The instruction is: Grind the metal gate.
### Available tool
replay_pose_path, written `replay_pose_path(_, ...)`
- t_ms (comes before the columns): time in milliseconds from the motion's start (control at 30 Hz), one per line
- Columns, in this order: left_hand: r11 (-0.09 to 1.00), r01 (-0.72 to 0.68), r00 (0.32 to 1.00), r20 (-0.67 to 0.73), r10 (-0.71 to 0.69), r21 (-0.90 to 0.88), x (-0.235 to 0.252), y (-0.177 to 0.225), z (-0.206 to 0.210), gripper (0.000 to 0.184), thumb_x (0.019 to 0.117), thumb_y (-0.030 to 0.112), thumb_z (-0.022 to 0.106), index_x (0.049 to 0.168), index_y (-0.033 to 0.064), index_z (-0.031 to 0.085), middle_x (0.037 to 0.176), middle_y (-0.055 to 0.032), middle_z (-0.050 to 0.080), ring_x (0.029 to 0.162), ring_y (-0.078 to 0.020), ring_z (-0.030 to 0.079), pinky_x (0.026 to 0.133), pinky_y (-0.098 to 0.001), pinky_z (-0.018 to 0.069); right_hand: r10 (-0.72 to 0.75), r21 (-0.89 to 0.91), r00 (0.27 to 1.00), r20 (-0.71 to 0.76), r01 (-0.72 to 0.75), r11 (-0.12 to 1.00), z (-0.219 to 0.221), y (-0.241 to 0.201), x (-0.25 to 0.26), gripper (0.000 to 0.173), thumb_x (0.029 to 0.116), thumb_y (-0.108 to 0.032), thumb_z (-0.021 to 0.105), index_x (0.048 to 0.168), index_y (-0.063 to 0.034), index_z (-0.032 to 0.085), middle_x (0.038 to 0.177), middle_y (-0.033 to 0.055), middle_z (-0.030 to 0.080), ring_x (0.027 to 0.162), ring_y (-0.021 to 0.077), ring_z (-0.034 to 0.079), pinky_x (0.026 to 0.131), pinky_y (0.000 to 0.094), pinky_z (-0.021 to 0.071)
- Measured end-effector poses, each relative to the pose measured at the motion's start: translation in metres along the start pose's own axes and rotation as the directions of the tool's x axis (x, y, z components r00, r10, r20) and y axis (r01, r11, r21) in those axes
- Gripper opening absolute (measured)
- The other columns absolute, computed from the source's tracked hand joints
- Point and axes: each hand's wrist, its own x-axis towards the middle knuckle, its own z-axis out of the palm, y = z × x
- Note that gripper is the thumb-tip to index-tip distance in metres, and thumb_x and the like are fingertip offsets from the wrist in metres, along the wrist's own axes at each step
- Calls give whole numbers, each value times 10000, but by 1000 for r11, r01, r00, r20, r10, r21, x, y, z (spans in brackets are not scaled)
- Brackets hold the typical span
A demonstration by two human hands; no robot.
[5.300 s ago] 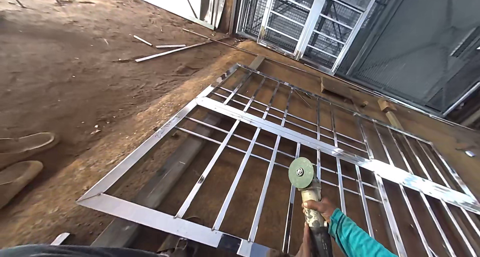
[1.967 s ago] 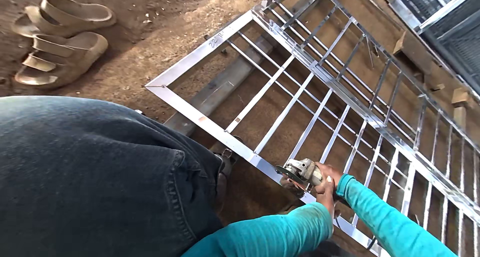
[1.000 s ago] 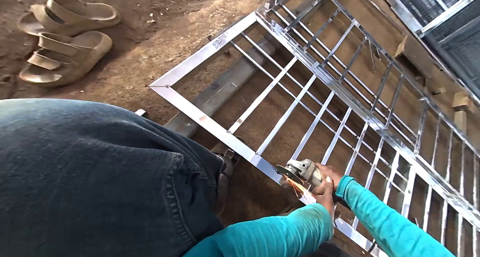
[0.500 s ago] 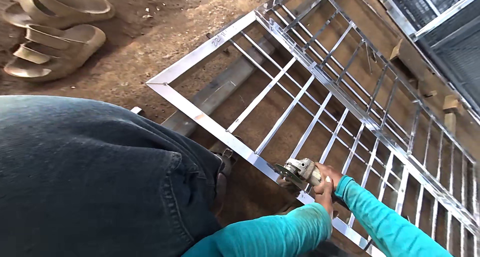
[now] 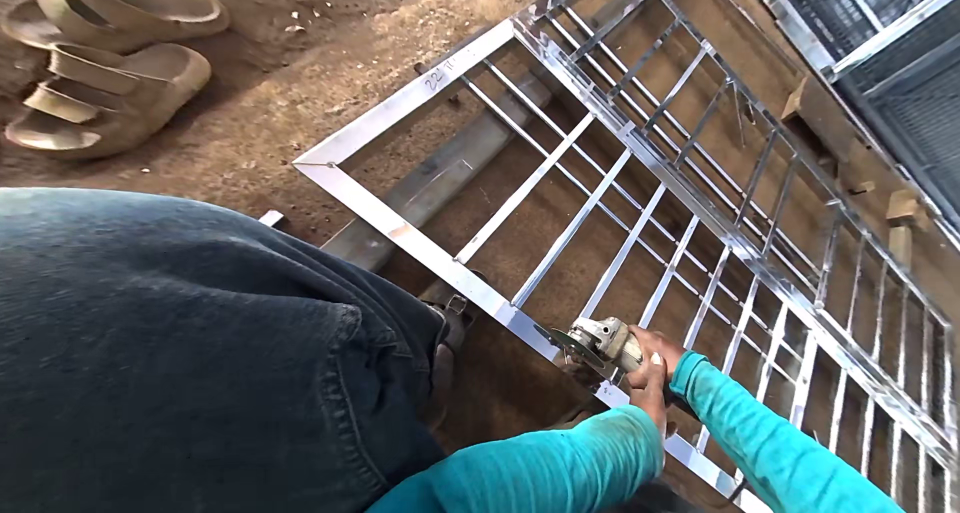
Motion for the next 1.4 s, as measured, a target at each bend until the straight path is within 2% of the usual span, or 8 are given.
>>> replay_pose_path(400, 1000, 17, 1000, 11, -16, -12, -2, 0, -2, 722, 1058, 619, 393, 1555, 99, 345, 1558, -201, 439, 1416, -355, 457, 1074, -610, 427, 21, -33, 1000, 2, -21, 999, -1, -3, -2, 918, 715, -357, 899, 1481, -88, 472, 1249, 220, 669, 1175, 378, 644, 1007, 567, 495)
replay_pose_path(600, 999, 33, 999, 8, -33, -7, -2, 2, -2, 733, 1067, 610, 375, 1545, 54, 364, 1546, -222, 446, 1399, -362, 472, 1072, -609, 429, 25, -34, 1000, -11, -25, 999, -1, -6, -4, 884, 744, -294, 882, 1494, -87, 462, 1278, 229, 655, 1193, 392, 632, 1015, 576, 486)
replay_pose_path(833, 999, 38, 999, 19, -37, -21, -8, 3, -3, 766, 1063, 628, 353, 1565, 50, 329, 1566, -221, 418, 1431, -364, 437, 1098, -622, 407, 75, -92, 997, 15, -73, 993, -5, -11, -6, 982, 702, -369, 899, 1515, -84, 428, 1317, 230, 636, 1230, 394, 614, 1021, 589, 481)
replay_pose_path(967, 999, 46, 999, 15, -45, -22, -9, 4, -2, 778, 1060, 632, 361, 1570, 46, 323, 1563, -236, 416, 1413, -377, 451, 1084, -611, 422, 78, -105, 997, 23, -75, 992, -5, -9, -6, 899, 762, -308, 868, 1517, -91, 431, 1305, 233, 644, 1220, 403, 622, 1016, 594, 485)
replay_pose_path(1067, 999, 47, 998, 35, -46, -19, -8, 3, -4, 774, 1061, 637, 344, 1581, 65, 305, 1586, -216, 399, 1440, -364, 431, 1097, -610, 413, 87, -111, 996, 32, -83, 990, -7, -12, -8, 933, 747, -350, 878, 1520, -94, 423, 1316, 224, 639, 1229, 392, 618, 1016, 590, 484)
replay_pose_path(1133, 998, 48, 999, 21, -47, -33, -9, 5, -2, 751, 1064, 625, 352, 1566, 67, 336, 1550, -222, 431, 1405, -367, 455, 1078, -613, 414, 77, -97, 996, 36, -73, 993, -8, -13, -9, 869, 790, -287, 858, 1516, -78, 428, 1327, 243, 629, 1242, 409, 607, 1024, 596, 474)
replay_pose_path(1167, 998, 44, 999, 10, -44, -34, -10, 5, -2, 741, 1066, 621, 354, 1551, 61, 354, 1514, -230, 457, 1364, -369, 481, 1055, -609, 428, 76, -94, 997, 31, -73, 993, -8, -14, -9, 873, 777, -296, 861, 1509, -84, 435, 1325, 234, 630, 1241, 400, 607, 1025, 589, 475)
replay_pose_path(1400, 999, 39, 999, 12, -38, -32, -10, 7, -4, 782, 1052, 649, 364, 1572, 67, 318, 1549, -234, 430, 1396, -374, 470, 1075, -606, 434, 67, -100, 997, 25, -64, 993, -8, -15, -6, 869, 787, -290, 858, 1512, -72, 432, 1328, 241, 628, 1244, 399, 608, 1040, 580, 473)
